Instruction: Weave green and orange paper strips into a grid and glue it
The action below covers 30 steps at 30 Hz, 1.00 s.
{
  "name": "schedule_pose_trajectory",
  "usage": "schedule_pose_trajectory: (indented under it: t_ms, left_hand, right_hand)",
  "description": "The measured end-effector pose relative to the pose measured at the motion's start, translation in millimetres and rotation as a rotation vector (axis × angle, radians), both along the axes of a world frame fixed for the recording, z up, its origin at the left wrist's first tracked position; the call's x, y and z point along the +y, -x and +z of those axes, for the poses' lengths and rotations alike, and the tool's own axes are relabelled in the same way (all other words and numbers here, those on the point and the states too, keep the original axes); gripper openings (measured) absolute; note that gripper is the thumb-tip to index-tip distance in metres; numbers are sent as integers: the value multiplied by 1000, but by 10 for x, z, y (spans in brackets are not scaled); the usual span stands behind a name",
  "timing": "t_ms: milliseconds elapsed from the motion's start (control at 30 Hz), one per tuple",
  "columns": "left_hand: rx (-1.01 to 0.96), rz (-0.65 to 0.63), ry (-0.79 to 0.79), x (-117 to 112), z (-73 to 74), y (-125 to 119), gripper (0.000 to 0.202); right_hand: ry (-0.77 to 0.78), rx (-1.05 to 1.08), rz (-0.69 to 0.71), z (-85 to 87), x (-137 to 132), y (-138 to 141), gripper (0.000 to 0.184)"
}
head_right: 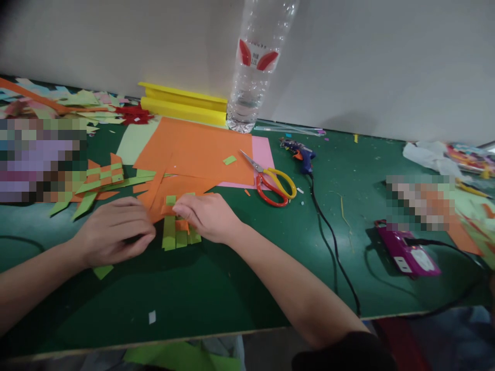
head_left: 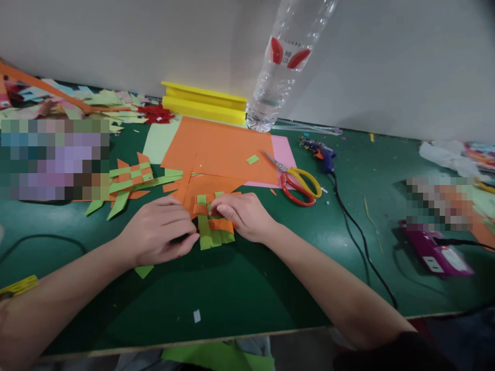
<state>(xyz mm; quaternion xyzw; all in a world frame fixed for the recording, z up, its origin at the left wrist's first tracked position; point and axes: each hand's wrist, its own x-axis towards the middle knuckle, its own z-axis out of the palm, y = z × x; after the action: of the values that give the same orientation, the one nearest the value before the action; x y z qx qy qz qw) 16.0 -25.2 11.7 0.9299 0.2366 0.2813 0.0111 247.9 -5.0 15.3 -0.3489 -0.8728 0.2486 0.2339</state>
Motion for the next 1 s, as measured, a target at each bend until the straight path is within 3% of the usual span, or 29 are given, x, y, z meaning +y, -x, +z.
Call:
schedule_pose_trajectory:
  t_ms: [67, 233, 400, 867, 1000]
  left_hand:
    - [16, -10, 32, 8, 12, -21, 13]
    - [103, -91, 21, 51, -22, -60, 21]
    - [182, -82, 80, 57, -93, -36, 26]
    - [164, -101, 120, 62, -107, -35, 22]
    - [154, -115, 110, 63, -89, -46, 21]
  right_hand:
    - [19, 2, -13, 3, 1, 2, 48]
    - [41, 15, -23, -13, 24, -5, 26]
    - [56, 55, 54, -4, 68, -60, 15]
    - [585, 173, 260, 53, 199, -243, 21]
    - [658, 198, 252, 47, 199, -244, 26]
